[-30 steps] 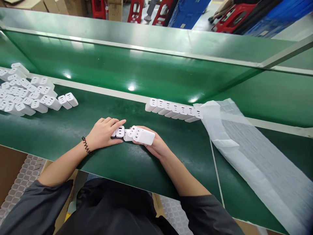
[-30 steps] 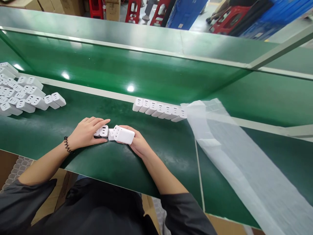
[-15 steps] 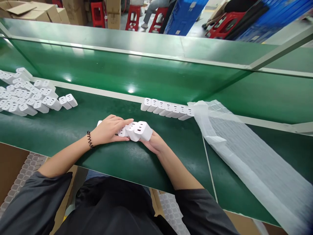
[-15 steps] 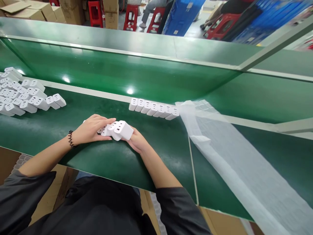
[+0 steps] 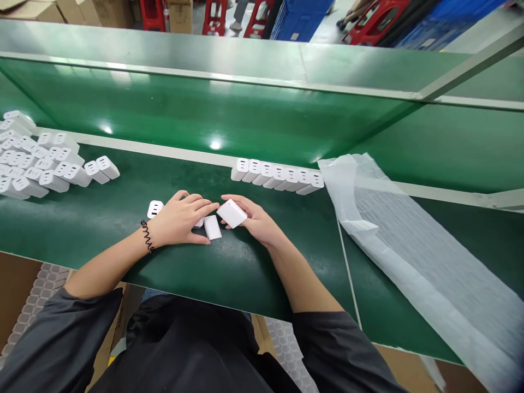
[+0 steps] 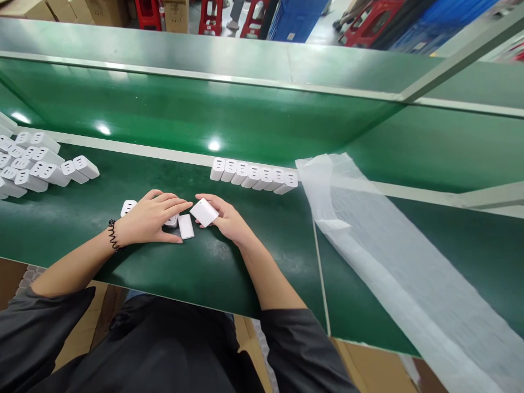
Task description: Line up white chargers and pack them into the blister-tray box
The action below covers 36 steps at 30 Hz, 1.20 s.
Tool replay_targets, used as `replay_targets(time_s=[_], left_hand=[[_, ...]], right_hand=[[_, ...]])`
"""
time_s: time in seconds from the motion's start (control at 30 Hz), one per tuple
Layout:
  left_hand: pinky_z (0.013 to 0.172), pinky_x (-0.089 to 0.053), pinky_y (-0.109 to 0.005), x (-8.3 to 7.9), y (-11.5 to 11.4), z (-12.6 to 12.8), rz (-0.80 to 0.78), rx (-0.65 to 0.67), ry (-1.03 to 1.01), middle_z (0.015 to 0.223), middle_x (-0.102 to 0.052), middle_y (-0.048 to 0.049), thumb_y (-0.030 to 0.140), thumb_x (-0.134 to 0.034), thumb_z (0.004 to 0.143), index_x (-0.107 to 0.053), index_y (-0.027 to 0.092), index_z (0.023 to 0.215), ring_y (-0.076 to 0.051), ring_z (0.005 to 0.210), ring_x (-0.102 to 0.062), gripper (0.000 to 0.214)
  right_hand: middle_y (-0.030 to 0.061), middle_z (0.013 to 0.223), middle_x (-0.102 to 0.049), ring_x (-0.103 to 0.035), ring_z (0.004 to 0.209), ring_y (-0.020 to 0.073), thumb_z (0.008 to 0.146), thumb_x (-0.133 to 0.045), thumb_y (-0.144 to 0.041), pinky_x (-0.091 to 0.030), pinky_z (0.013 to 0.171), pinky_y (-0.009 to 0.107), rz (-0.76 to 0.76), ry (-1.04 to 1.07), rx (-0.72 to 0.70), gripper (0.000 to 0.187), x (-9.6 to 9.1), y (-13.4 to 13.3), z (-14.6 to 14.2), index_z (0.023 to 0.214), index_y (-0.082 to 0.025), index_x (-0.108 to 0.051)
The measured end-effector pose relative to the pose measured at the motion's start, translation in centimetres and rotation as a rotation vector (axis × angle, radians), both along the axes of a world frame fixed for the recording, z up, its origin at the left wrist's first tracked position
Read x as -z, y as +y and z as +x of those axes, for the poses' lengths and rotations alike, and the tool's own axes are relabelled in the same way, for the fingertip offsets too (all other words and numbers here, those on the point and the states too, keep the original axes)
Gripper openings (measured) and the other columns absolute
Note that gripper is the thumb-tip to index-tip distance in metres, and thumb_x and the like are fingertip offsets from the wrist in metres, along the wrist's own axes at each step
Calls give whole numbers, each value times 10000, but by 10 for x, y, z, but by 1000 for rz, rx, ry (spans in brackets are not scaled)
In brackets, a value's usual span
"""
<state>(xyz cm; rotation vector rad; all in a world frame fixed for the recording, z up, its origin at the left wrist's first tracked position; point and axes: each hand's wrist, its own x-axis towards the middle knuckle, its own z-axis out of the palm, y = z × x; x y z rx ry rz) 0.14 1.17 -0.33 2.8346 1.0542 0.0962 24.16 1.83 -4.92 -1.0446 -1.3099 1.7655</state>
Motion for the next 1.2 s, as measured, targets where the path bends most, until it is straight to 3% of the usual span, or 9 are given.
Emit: replay_targets(time_s=[0.13, 0.3, 0.37, 0.5, 0.67, 0.8, 0.9, 1.03, 1.2], left_hand=[[1013, -290, -385, -2, 4, 4, -55, 126, -1, 1414, -588, -66, 457, -704, 881, -496, 188, 1387, -255, 1277, -522, 609], [1005, -313, -377, -5, 13, 20, -94, 229, 30, 1076, -734, -35, 354, -633, 936, -668, 172, 1071, -237, 1173, -576, 229], [962, -345, -376, -11, 15, 26, -72, 230, 29, 981, -727, -39, 365, -630, 925, -688, 169, 1032, -232, 1064, -596, 230], [864, -373, -382, -19, 15, 35, 39, 191, 52, 842, -672, -42, 381, -645, 881, -722, 195, 1017, -241, 927, -565, 243], [856, -385, -396, -14, 8, 39, 174, 88, 162, 801, -633, -78, 408, -633, 894, -707, 143, 861, -259, 914, -559, 277], [912, -387, -417, -10, 2, 28, 179, 38, 117, 1023, -660, -119, 655, -621, 858, -667, 131, 1081, -286, 1003, -570, 571], [978, -369, -398, -9, 3, 14, 86, 112, 50, 1233, -636, -101, 596, -672, 855, -576, 170, 1263, -271, 1141, -560, 597], [959, -379, -392, -4, 4, 3, 57, 28, 30, 1158, -681, -74, 488, -651, 912, -596, 177, 1175, -257, 1123, -592, 412], [922, -408, -422, 3, -2, 3, 92, -123, 6, 1123, -690, -104, 569, -631, 897, -598, 157, 1145, -285, 1075, -616, 482]], right_hand=[[61, 1344, -601, -691, 847, 176, 759, -683, -174, -600, 778, 375, 65, 5, -3, 646, -9, 4, 16, 1366, -320, -517], [30, 1427, -511, -662, 1022, 209, 668, -759, -136, -571, 920, 401, 54, 101, -55, 752, -11, 8, 31, 1339, -368, -512], [21, 1373, -520, -656, 1054, 216, 668, -789, -169, -552, 968, 412, 56, 109, -37, 752, -9, 9, 31, 1336, -373, -508], [8, 1121, -601, -678, 968, 199, 758, -783, -289, -549, 941, 401, 90, 18, 52, 548, -3, 10, 28, 1251, -315, -546], [44, 1075, -662, -655, 987, 212, 743, -800, -337, -539, 888, 384, 179, -66, -83, 464, -5, 10, 27, 1157, -232, -616], [57, 1122, -703, -650, 1062, 225, 763, -781, -334, -485, 1016, 438, 279, -127, -258, 475, -10, 10, 30, 1203, -228, -635], [61, 1188, -694, -648, 1106, 224, 788, -748, -305, -484, 1029, 436, 291, -118, -334, 493, -11, 9, 30, 1256, -231, -613], [71, 1213, -683, -641, 1143, 232, 815, -714, -278, -482, 1042, 447, 351, -141, -268, 479, -11, 7, 29, 1277, -235, -592], [57, 1172, -694, -630, 1112, 243, 843, -681, -259, -495, 996, 450, 553, -286, -166, 330, -11, 3, 23, 1171, -251, -644]])
